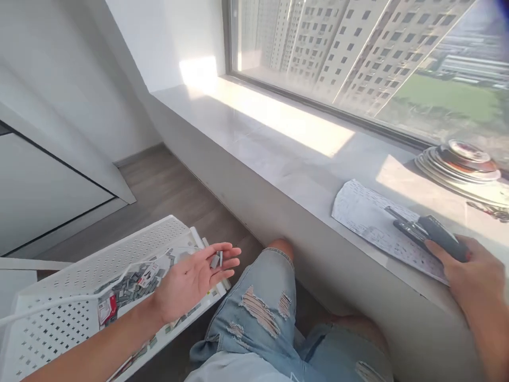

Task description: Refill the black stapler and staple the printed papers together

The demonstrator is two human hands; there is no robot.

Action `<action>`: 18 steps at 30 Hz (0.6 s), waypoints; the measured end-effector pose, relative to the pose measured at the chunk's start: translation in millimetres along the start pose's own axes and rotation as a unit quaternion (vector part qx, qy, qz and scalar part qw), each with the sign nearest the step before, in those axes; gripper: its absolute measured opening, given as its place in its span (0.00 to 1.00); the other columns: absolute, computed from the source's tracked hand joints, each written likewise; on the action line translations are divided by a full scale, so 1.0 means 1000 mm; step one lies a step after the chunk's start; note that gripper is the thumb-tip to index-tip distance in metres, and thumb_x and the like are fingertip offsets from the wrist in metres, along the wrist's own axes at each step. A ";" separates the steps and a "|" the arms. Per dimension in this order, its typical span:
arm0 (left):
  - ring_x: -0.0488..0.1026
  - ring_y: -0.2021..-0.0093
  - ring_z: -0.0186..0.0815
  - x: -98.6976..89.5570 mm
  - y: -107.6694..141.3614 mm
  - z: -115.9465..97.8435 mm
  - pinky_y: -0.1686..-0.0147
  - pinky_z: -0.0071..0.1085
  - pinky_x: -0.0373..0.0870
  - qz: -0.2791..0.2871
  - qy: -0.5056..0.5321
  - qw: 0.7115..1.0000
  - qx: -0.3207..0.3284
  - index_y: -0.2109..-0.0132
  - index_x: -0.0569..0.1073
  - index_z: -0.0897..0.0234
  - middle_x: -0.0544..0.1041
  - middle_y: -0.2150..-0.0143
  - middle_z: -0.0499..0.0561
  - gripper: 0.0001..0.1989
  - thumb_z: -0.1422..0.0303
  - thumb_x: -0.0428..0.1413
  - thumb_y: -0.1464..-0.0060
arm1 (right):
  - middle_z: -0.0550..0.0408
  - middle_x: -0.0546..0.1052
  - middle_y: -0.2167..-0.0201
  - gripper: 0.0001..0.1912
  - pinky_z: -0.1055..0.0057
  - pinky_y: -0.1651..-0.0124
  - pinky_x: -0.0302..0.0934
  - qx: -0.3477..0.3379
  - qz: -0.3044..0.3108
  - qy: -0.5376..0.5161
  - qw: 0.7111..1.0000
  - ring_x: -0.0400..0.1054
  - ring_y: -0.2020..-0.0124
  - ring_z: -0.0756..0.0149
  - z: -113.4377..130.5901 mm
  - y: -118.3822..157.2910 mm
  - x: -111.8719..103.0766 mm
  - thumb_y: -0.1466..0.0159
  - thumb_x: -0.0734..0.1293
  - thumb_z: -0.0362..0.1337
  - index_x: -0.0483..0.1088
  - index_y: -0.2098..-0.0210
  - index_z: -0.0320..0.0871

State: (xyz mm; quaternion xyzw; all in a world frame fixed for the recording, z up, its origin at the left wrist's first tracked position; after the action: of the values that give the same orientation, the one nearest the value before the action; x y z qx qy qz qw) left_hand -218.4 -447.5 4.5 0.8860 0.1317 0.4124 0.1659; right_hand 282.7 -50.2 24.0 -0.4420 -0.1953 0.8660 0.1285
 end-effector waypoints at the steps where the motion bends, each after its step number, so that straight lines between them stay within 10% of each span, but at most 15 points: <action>1: 0.70 0.34 0.49 0.015 -0.008 -0.002 0.35 0.45 0.70 0.017 -0.023 1.000 0.005 0.38 0.75 0.65 0.71 0.33 0.61 0.18 0.64 0.51 0.28 | 0.40 0.76 0.75 0.43 0.50 0.68 0.55 0.060 0.025 -0.023 0.998 0.65 0.75 0.54 -0.017 -0.002 0.004 0.53 0.74 0.74 0.83 0.56 0.44; 8: 0.73 0.35 0.47 0.113 -0.076 0.019 0.36 0.39 0.73 0.072 -0.129 0.989 0.026 0.43 0.78 0.61 0.76 0.38 0.60 0.14 0.67 0.61 0.34 | 0.42 0.80 0.65 0.36 0.55 0.59 0.62 0.064 0.063 -0.106 0.990 0.71 0.65 0.52 -0.010 -0.004 0.015 0.48 0.75 0.66 0.79 0.53 0.43; 12: 0.79 0.54 0.37 0.170 -0.119 0.047 0.52 0.32 0.79 0.118 -0.157 0.980 0.018 0.45 0.78 0.62 0.79 0.49 0.58 0.14 0.63 0.63 0.36 | 0.48 0.80 0.66 0.32 0.57 0.57 0.65 0.026 0.064 -0.133 0.989 0.73 0.63 0.53 0.000 -0.003 0.012 0.44 0.73 0.61 0.78 0.52 0.42; 18: 0.61 0.73 0.27 0.250 -0.207 0.055 0.71 0.26 0.63 0.173 -0.287 0.932 0.139 0.53 0.74 0.64 0.66 0.68 0.46 0.16 0.55 0.58 0.33 | 0.47 0.81 0.57 0.23 0.59 0.56 0.67 0.014 0.088 -0.193 0.977 0.74 0.56 0.50 0.008 -0.005 0.013 0.41 0.71 0.52 0.76 0.51 0.45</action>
State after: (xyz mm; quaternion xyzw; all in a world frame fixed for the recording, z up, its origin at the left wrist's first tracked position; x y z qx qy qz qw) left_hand -39.8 -177.2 59.5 0.9898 -0.0211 0.1408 -0.0020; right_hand 269.0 -42.8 21.3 -0.2806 -0.1648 0.9454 0.0178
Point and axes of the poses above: each hand's wrist, its own y-axis away from the middle knuckle, its own x-axis out of the palm, z = x × y, the point moved 10 cm from there along -y, towards the middle knuckle
